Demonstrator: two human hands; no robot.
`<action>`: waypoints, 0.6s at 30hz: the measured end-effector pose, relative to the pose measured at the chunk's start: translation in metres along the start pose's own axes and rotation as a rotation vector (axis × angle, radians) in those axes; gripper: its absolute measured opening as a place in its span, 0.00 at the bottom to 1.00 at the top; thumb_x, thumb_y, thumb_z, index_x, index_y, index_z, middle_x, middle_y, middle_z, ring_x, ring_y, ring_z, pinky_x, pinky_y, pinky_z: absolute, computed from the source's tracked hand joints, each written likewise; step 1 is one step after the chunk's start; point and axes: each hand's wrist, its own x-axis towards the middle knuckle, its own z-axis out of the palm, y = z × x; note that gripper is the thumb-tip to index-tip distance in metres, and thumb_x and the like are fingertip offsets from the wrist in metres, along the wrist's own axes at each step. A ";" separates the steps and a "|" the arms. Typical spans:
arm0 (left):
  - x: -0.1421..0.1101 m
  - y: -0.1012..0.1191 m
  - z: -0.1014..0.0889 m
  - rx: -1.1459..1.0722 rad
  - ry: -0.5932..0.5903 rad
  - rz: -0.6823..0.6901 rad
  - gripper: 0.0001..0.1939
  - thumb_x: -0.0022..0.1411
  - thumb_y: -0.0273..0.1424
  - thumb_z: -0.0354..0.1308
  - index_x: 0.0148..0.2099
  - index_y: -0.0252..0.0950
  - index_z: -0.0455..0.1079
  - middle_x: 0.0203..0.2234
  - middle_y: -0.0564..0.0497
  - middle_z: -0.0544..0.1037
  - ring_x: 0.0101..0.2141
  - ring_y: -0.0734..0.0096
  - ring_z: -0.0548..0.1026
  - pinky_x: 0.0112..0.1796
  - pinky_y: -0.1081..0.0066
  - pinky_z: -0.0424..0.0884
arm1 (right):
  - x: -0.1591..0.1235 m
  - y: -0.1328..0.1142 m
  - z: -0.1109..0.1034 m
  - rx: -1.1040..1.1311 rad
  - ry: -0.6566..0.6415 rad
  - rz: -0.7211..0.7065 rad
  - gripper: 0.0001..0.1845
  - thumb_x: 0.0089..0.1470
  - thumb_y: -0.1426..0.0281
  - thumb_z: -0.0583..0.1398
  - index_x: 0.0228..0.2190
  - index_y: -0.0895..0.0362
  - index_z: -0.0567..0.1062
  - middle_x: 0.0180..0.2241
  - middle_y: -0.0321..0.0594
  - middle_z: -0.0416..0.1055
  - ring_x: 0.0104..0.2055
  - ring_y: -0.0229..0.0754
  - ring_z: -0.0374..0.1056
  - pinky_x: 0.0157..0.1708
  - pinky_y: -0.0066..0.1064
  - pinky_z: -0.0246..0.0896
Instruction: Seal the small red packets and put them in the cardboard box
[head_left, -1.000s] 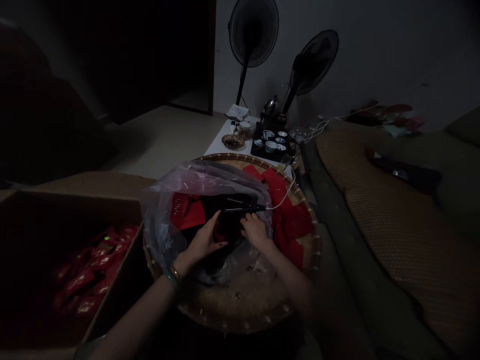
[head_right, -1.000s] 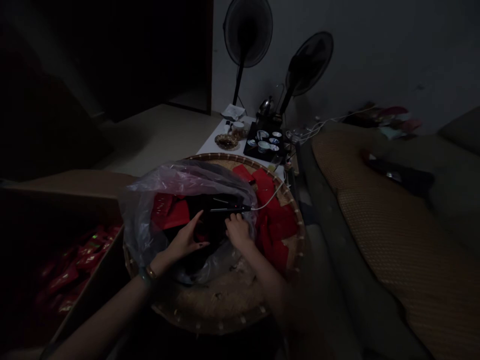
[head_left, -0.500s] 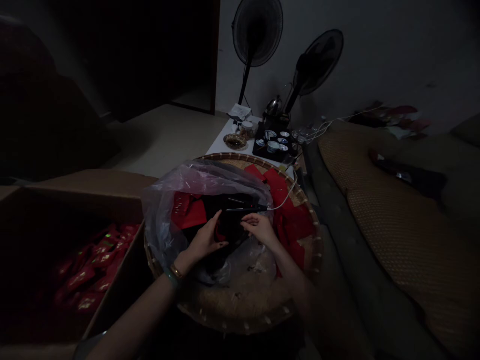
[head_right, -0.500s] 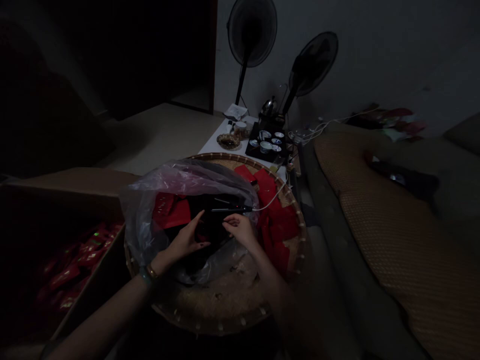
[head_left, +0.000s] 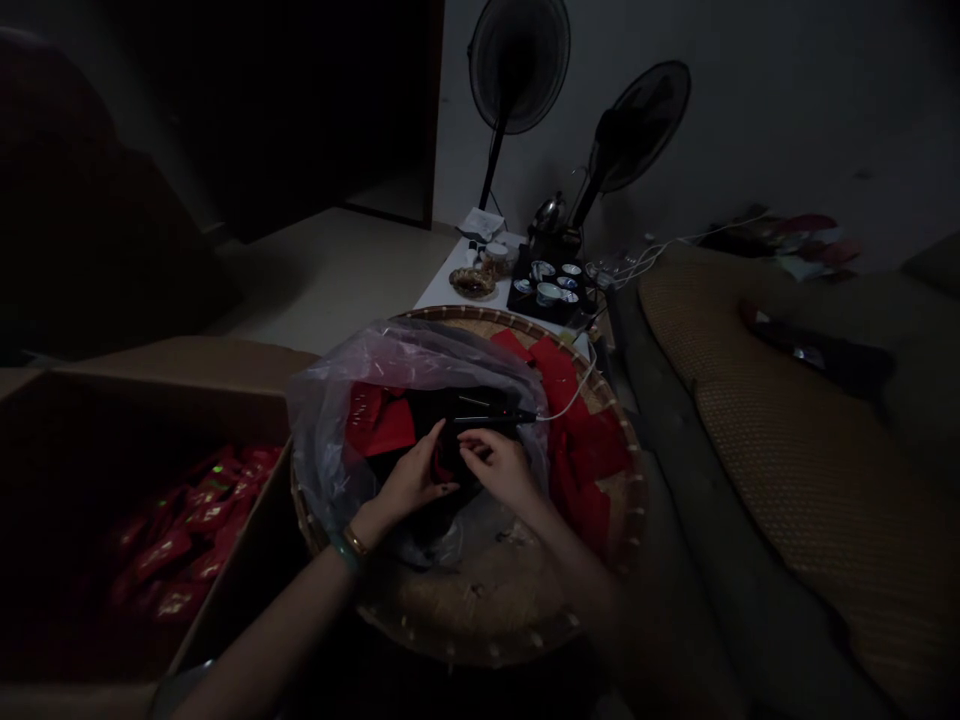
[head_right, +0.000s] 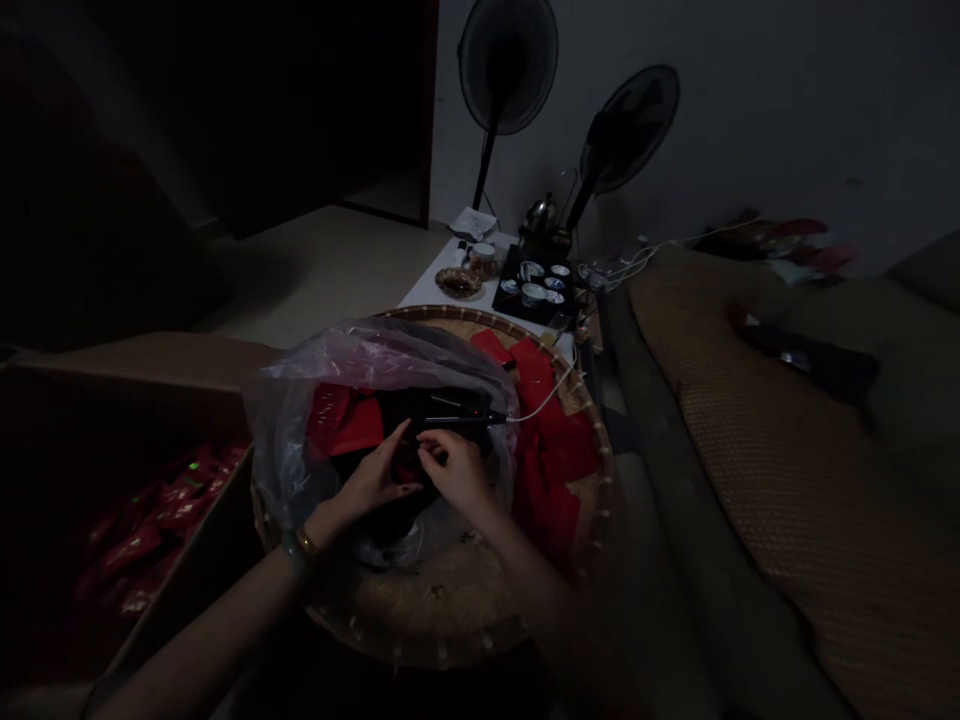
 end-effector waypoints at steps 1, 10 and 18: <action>0.000 -0.001 0.000 0.000 0.002 0.004 0.51 0.48 0.33 0.64 0.66 0.39 0.36 0.53 0.41 0.64 0.50 0.58 0.67 0.48 0.60 0.66 | -0.002 -0.001 -0.001 -0.069 -0.021 -0.032 0.11 0.49 0.72 0.57 0.37 0.55 0.74 0.33 0.38 0.72 0.32 0.37 0.67 0.31 0.28 0.65; -0.001 -0.001 -0.001 -0.021 -0.029 0.062 0.49 0.49 0.28 0.61 0.66 0.38 0.34 0.55 0.39 0.61 0.51 0.58 0.65 0.50 0.57 0.63 | -0.011 -0.007 0.023 -0.434 -0.005 -0.168 0.06 0.49 0.67 0.62 0.32 0.52 0.77 0.41 0.42 0.67 0.50 0.47 0.56 0.49 0.39 0.57; -0.001 0.001 0.001 -0.011 -0.016 0.042 0.50 0.48 0.31 0.63 0.66 0.40 0.35 0.59 0.39 0.57 0.54 0.57 0.64 0.51 0.58 0.63 | -0.008 0.005 0.017 -0.370 0.055 -0.095 0.05 0.49 0.68 0.60 0.29 0.52 0.77 0.42 0.41 0.69 0.52 0.47 0.56 0.52 0.41 0.54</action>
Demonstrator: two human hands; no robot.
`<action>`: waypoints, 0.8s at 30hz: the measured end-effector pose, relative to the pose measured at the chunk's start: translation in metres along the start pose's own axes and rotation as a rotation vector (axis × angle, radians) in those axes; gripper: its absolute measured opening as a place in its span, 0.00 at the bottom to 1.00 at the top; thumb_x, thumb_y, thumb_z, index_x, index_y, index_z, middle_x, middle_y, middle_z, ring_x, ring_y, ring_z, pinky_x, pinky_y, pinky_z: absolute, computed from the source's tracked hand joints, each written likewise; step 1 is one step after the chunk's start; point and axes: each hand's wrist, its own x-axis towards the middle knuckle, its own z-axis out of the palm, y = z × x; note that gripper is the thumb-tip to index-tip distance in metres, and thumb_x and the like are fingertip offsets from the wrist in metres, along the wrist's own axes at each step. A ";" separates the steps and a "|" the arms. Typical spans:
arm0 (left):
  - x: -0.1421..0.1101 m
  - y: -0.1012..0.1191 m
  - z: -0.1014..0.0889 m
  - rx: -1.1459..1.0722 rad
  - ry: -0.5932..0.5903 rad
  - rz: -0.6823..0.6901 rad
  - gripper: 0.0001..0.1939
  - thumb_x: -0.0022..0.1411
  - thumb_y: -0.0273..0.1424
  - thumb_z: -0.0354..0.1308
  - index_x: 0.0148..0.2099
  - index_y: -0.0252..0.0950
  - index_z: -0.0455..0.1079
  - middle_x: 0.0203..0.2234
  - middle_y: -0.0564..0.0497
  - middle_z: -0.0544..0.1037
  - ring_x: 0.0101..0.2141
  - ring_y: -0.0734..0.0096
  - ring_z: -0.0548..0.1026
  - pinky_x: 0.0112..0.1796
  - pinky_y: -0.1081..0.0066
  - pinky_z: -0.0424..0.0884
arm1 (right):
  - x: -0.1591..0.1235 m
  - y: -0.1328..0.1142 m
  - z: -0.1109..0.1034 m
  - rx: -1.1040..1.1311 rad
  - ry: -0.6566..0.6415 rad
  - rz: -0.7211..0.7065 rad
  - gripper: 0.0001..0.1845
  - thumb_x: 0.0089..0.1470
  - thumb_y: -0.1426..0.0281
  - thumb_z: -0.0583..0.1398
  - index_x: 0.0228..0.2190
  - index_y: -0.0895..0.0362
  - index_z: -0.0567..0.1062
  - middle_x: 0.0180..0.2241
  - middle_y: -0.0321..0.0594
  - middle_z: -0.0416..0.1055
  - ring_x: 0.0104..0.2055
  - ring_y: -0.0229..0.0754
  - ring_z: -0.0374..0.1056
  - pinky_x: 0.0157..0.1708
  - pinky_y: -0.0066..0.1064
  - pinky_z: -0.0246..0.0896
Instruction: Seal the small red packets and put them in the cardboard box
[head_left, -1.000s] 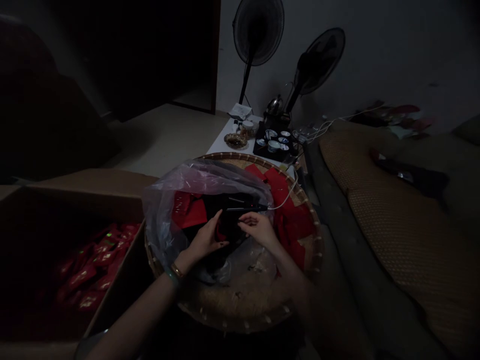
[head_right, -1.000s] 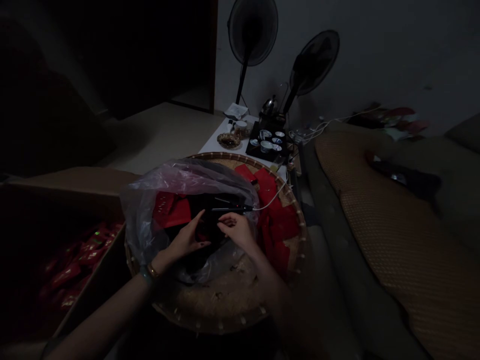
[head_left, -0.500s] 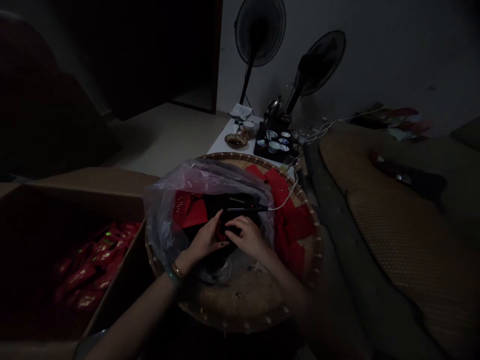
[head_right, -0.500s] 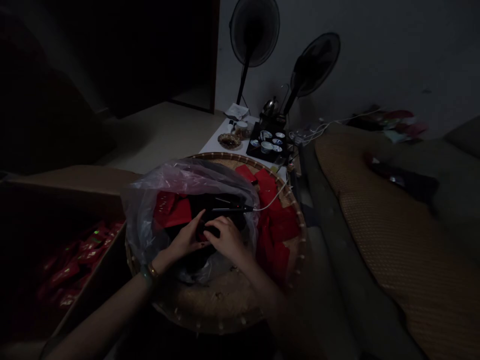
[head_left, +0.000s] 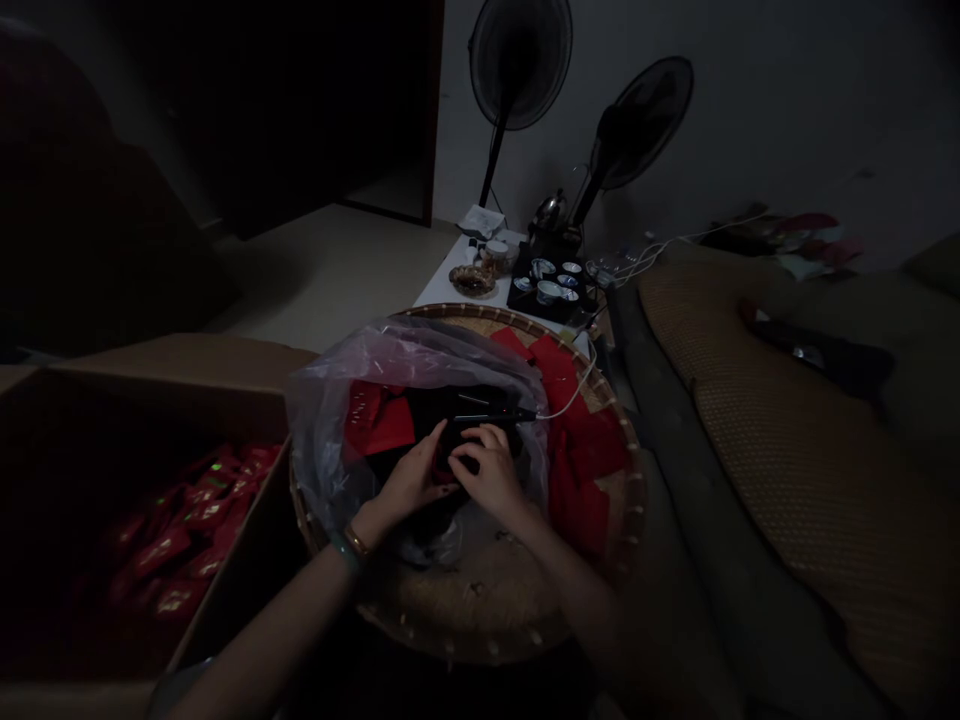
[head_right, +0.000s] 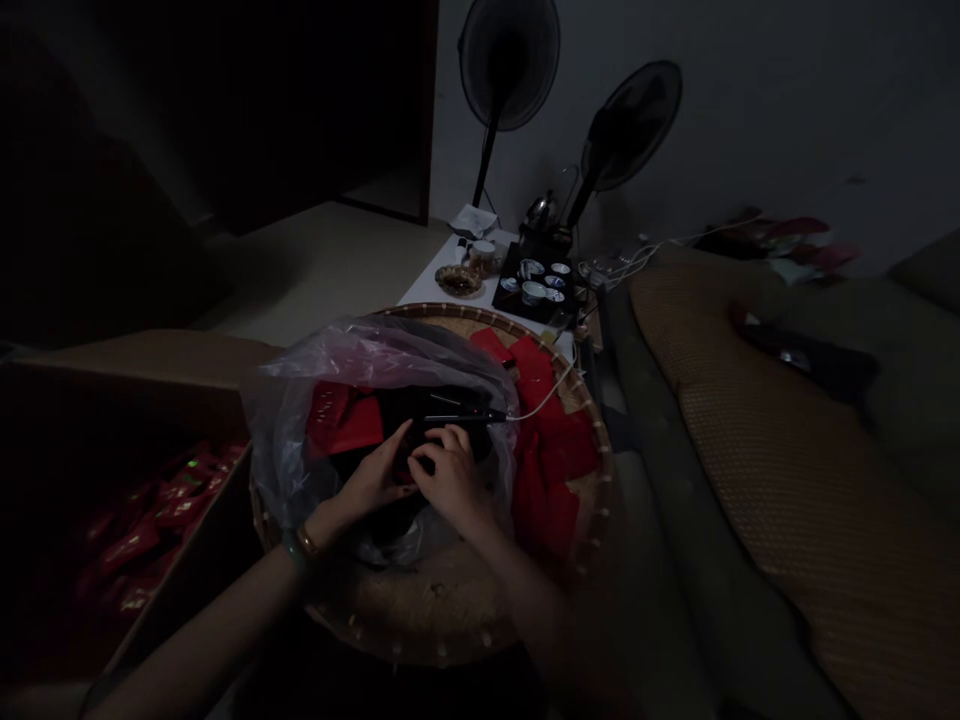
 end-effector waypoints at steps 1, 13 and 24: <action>0.000 0.000 0.000 0.009 0.002 -0.006 0.50 0.48 0.31 0.63 0.66 0.40 0.35 0.59 0.40 0.58 0.53 0.57 0.64 0.51 0.59 0.64 | 0.001 0.003 -0.003 0.009 -0.013 -0.017 0.06 0.50 0.68 0.60 0.30 0.52 0.78 0.43 0.41 0.70 0.53 0.47 0.56 0.52 0.41 0.53; 0.001 -0.001 0.001 0.039 -0.001 -0.030 0.53 0.45 0.31 0.65 0.66 0.40 0.35 0.52 0.42 0.64 0.47 0.59 0.68 0.47 0.59 0.66 | 0.008 0.062 -0.003 -0.394 -0.359 0.073 0.19 0.49 0.75 0.60 0.45 0.55 0.70 0.43 0.43 0.68 0.47 0.44 0.63 0.42 0.32 0.61; 0.001 -0.003 0.002 0.046 -0.006 -0.032 0.52 0.47 0.31 0.64 0.66 0.39 0.35 0.51 0.42 0.65 0.46 0.59 0.68 0.47 0.60 0.66 | 0.008 0.059 0.008 -0.609 -0.347 0.025 0.19 0.49 0.69 0.61 0.45 0.53 0.68 0.43 0.43 0.64 0.46 0.46 0.59 0.36 0.32 0.63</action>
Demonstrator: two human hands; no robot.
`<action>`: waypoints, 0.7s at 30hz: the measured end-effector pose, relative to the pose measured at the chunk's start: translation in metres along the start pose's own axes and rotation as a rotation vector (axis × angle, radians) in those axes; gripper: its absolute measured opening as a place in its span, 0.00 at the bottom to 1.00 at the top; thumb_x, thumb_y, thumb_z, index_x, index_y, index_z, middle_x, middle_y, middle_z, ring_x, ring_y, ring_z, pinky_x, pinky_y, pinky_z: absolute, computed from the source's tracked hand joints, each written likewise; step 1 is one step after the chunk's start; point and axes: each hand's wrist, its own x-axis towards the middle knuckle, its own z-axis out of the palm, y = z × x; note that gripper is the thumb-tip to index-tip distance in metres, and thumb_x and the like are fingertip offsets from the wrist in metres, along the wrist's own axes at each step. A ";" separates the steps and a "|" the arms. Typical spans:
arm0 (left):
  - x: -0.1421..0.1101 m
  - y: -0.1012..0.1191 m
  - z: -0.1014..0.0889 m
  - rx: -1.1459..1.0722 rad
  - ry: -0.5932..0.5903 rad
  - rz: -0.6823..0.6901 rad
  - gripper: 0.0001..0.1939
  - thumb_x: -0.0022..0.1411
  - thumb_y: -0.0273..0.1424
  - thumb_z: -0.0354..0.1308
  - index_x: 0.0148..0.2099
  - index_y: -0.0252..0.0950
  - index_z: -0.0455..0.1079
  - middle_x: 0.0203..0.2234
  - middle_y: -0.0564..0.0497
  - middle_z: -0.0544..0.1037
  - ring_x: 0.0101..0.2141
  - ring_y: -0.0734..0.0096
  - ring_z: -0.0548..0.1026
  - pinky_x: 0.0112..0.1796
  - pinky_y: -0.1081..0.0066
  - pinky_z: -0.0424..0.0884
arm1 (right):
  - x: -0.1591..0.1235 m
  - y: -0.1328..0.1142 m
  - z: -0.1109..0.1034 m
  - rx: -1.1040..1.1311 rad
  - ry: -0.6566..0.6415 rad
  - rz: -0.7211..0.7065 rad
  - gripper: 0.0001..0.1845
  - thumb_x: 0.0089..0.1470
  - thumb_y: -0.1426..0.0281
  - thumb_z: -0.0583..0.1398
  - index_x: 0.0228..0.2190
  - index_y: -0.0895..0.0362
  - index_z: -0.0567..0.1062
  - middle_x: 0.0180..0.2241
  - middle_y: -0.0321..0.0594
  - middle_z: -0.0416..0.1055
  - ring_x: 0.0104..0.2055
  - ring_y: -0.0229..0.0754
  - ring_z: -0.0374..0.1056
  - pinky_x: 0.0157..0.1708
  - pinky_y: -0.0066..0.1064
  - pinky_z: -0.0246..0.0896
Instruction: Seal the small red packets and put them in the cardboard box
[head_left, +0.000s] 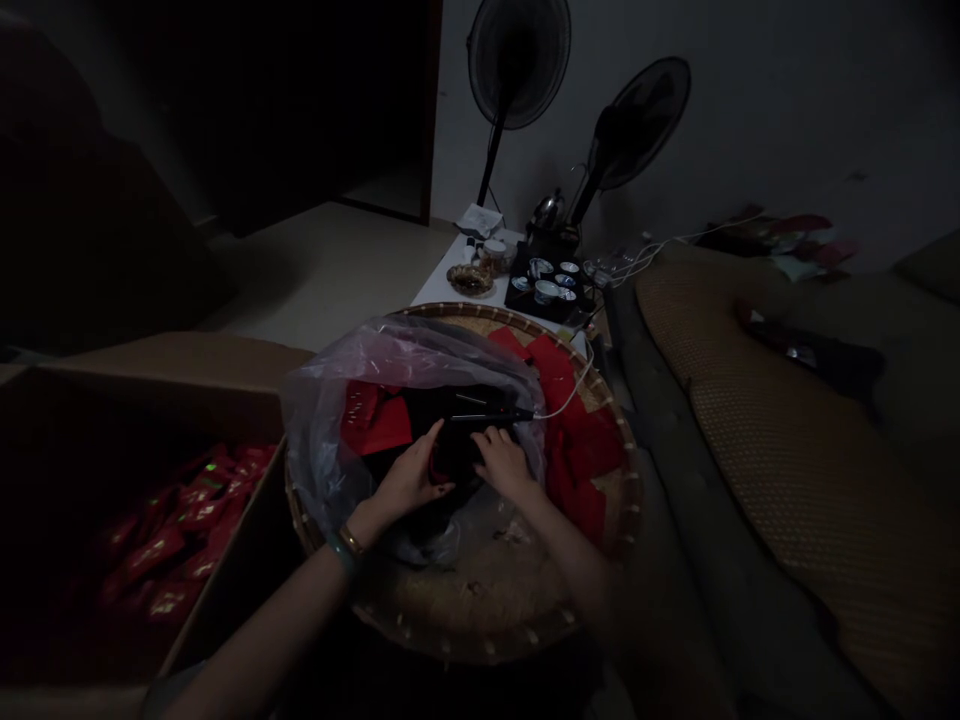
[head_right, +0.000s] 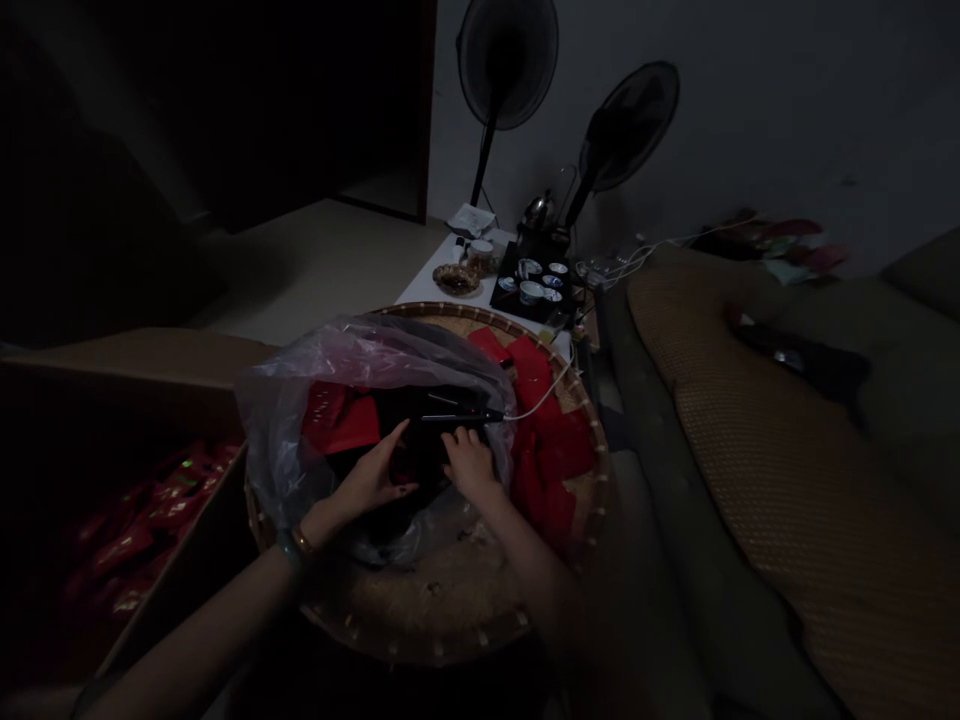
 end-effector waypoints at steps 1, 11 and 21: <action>0.000 0.000 0.000 0.000 -0.004 -0.002 0.51 0.47 0.32 0.64 0.66 0.39 0.35 0.50 0.42 0.66 0.46 0.59 0.69 0.47 0.60 0.66 | 0.000 -0.002 0.001 -0.008 0.003 -0.013 0.20 0.48 0.68 0.62 0.44 0.53 0.68 0.43 0.43 0.64 0.46 0.46 0.59 0.35 0.32 0.63; 0.000 0.000 -0.001 -0.004 0.002 -0.006 0.51 0.47 0.31 0.64 0.66 0.40 0.35 0.51 0.42 0.66 0.47 0.58 0.69 0.47 0.60 0.66 | 0.003 0.012 0.001 0.339 0.085 0.046 0.05 0.51 0.71 0.58 0.30 0.55 0.75 0.33 0.38 0.71 0.40 0.39 0.64 0.39 0.28 0.59; 0.000 0.001 -0.002 -0.001 0.010 -0.011 0.51 0.47 0.31 0.64 0.66 0.38 0.35 0.54 0.40 0.63 0.49 0.58 0.67 0.48 0.60 0.65 | 0.002 -0.011 0.006 0.050 -0.020 -0.072 0.14 0.49 0.76 0.57 0.39 0.55 0.72 0.39 0.43 0.71 0.44 0.45 0.63 0.35 0.30 0.59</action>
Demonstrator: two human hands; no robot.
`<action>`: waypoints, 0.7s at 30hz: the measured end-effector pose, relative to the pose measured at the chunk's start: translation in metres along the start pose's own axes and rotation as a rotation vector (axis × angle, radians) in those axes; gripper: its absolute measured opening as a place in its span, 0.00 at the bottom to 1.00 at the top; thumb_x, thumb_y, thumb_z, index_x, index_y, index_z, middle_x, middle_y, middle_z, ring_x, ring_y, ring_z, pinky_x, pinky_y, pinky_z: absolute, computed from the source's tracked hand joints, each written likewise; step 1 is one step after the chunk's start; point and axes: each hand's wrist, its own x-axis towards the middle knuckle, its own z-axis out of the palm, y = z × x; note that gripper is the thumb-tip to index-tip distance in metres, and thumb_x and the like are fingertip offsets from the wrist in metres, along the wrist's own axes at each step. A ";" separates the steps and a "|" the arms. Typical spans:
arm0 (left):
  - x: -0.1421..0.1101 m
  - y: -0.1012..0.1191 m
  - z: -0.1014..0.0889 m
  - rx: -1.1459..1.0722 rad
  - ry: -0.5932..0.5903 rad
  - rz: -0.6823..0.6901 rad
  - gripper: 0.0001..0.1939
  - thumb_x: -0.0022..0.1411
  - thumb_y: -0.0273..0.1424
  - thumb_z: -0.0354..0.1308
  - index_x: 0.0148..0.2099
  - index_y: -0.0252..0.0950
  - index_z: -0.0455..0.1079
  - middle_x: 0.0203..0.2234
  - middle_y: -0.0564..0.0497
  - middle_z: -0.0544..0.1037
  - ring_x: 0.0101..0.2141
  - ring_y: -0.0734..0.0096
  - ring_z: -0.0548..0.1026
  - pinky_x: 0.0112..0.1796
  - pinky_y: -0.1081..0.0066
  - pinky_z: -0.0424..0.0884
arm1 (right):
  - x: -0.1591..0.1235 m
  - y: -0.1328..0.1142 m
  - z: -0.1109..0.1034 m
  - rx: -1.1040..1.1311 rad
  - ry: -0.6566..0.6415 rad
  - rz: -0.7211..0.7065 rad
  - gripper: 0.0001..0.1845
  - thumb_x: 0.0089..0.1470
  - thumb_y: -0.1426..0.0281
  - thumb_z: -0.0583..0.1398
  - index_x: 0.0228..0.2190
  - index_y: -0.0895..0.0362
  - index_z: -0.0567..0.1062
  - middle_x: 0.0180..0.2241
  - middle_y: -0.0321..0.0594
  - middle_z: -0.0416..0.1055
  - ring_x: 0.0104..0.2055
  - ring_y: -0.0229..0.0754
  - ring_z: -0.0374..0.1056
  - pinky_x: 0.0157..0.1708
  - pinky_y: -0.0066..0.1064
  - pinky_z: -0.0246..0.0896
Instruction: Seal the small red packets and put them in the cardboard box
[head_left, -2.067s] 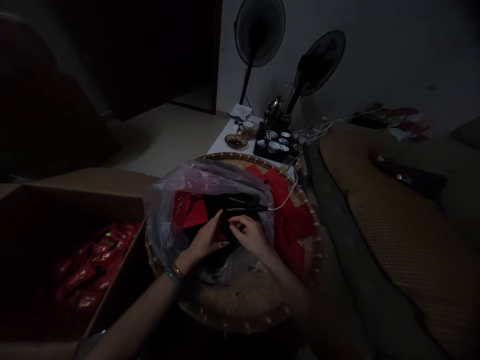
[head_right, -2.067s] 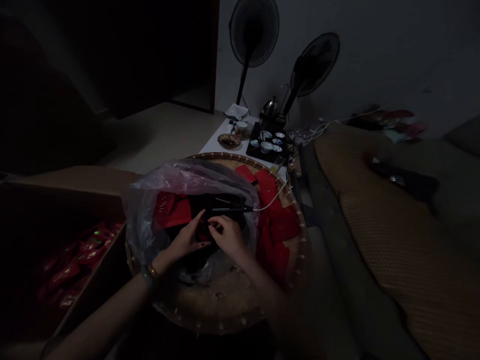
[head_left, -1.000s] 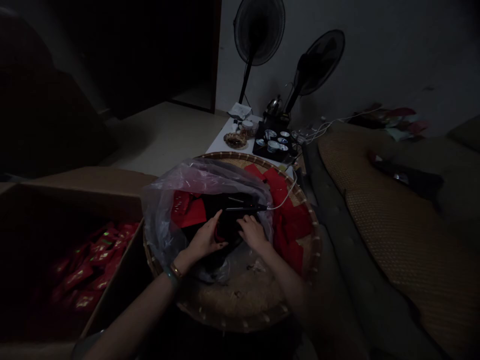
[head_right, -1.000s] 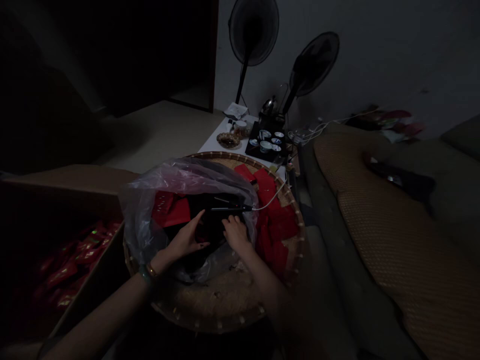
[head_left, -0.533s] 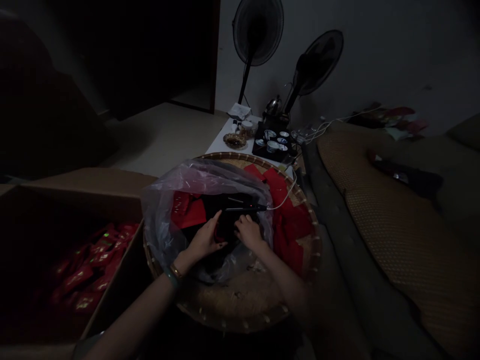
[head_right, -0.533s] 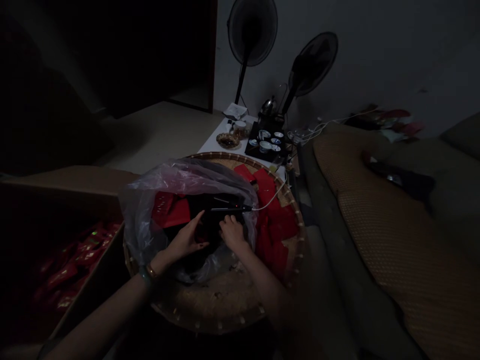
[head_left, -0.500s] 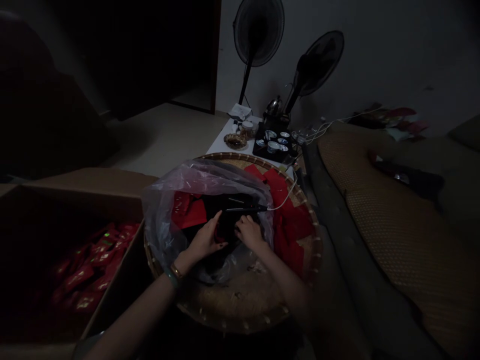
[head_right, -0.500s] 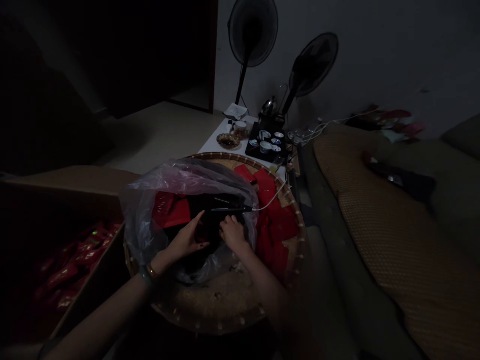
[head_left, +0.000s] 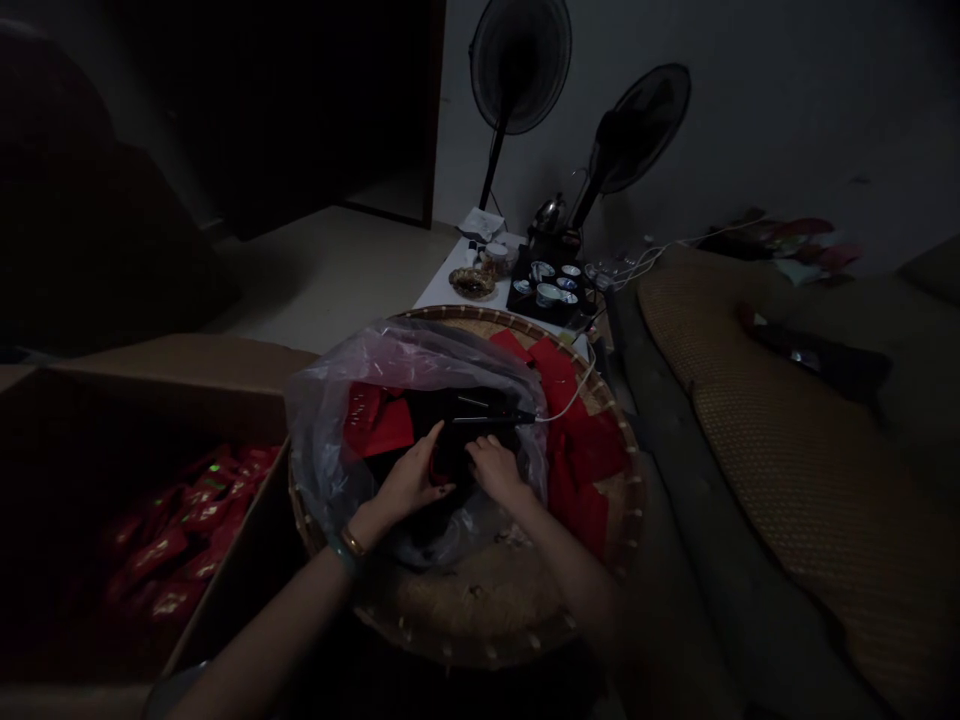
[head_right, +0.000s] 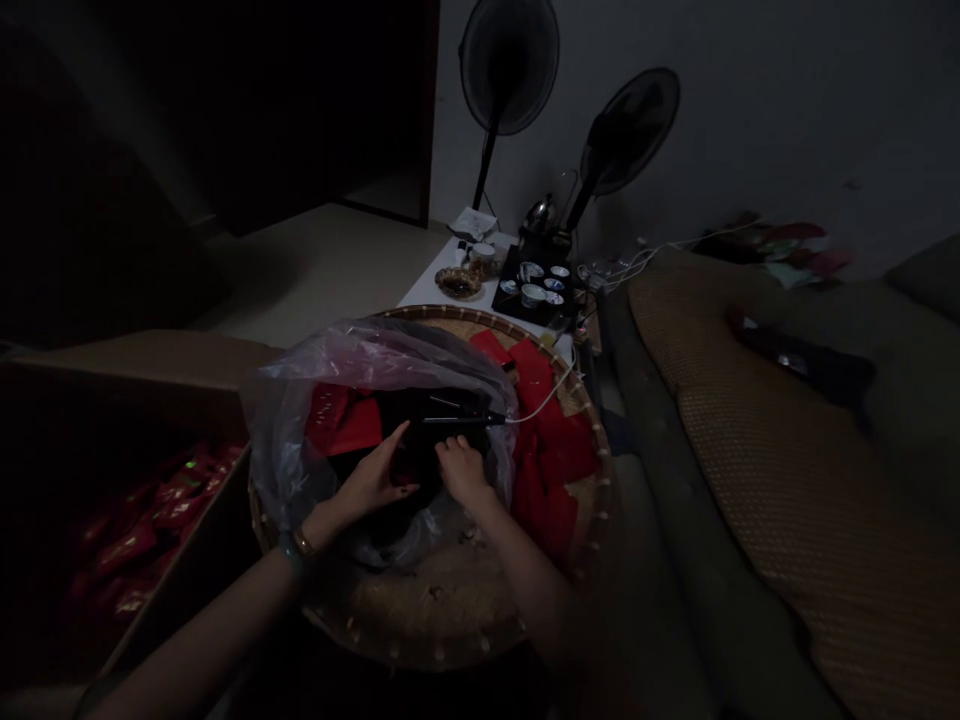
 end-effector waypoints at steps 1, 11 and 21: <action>0.000 -0.001 0.000 0.001 0.005 0.002 0.52 0.47 0.30 0.64 0.66 0.38 0.35 0.54 0.40 0.63 0.49 0.58 0.67 0.49 0.60 0.65 | 0.002 -0.001 0.001 -0.001 -0.005 0.014 0.12 0.50 0.77 0.55 0.38 0.55 0.72 0.38 0.43 0.71 0.43 0.45 0.63 0.34 0.29 0.59; 0.000 -0.006 0.003 -0.005 0.011 0.002 0.52 0.46 0.30 0.64 0.66 0.38 0.35 0.51 0.42 0.65 0.47 0.59 0.68 0.47 0.61 0.65 | -0.002 0.018 -0.005 0.644 0.213 0.170 0.07 0.43 0.72 0.60 0.28 0.56 0.77 0.25 0.36 0.73 0.27 0.36 0.65 0.28 0.25 0.58; -0.001 -0.007 0.003 -0.021 0.006 0.019 0.53 0.47 0.31 0.64 0.66 0.39 0.34 0.55 0.41 0.62 0.50 0.58 0.66 0.48 0.60 0.65 | -0.009 -0.017 -0.052 0.976 0.313 0.062 0.09 0.41 0.70 0.62 0.29 0.58 0.78 0.22 0.36 0.71 0.21 0.33 0.59 0.22 0.24 0.54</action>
